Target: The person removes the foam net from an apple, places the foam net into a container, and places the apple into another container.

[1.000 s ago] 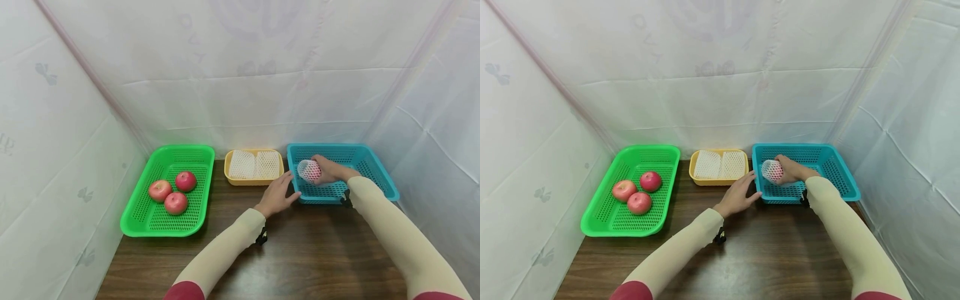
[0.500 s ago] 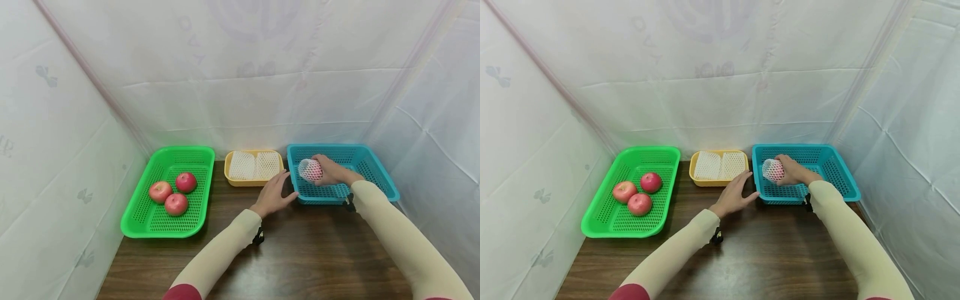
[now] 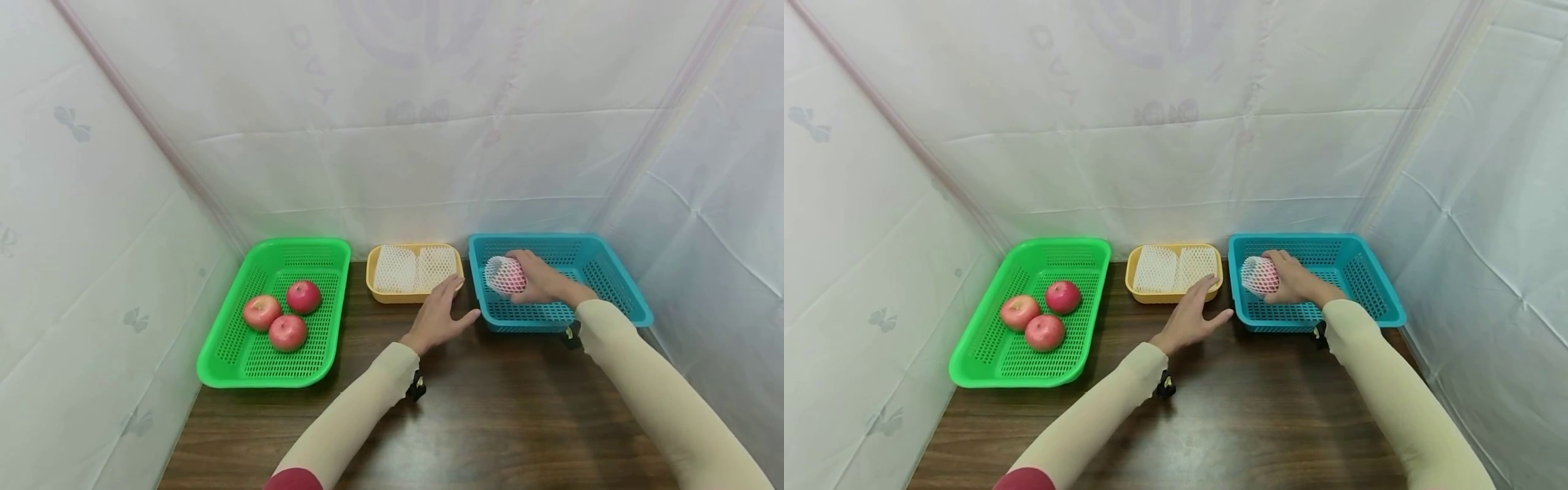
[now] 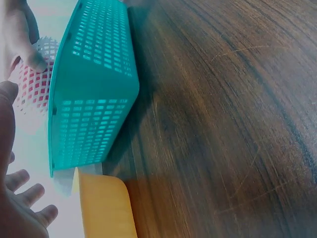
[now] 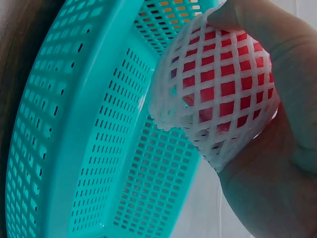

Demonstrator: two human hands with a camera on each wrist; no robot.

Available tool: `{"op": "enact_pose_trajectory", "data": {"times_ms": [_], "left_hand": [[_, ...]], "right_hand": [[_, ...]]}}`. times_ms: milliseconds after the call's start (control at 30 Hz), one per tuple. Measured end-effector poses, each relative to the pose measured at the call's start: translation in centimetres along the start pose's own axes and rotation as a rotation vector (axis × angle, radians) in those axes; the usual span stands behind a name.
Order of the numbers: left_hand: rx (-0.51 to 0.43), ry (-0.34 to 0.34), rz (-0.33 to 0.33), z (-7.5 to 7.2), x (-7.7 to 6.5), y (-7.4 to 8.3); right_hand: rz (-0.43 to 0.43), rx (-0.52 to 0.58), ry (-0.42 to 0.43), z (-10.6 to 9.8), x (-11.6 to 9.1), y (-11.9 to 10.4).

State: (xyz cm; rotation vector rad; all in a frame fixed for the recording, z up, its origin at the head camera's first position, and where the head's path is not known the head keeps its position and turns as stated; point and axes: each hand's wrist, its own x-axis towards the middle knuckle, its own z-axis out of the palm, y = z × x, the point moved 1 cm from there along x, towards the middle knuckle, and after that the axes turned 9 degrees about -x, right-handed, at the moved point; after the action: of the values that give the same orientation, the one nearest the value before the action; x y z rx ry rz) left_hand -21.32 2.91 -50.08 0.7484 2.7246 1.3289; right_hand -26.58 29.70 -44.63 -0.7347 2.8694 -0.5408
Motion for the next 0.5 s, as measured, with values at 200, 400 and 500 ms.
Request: {"op": "enact_pose_trajectory", "data": {"times_ms": [200,400,500], "left_hand": [[-0.024,0.008,-0.006,-0.4,-0.3,-0.2],[-0.065,0.030,0.001,-0.8,-0.6,-0.7],[-0.079,0.050,0.011,-1.2,-0.7,-0.9]], "right_hand": [[0.022,-0.017,0.008,0.3,-0.1,-0.6],[0.022,-0.017,0.025,0.3,-0.1,-1.2],[0.007,-0.020,0.036,0.2,0.1,-1.7]]}}
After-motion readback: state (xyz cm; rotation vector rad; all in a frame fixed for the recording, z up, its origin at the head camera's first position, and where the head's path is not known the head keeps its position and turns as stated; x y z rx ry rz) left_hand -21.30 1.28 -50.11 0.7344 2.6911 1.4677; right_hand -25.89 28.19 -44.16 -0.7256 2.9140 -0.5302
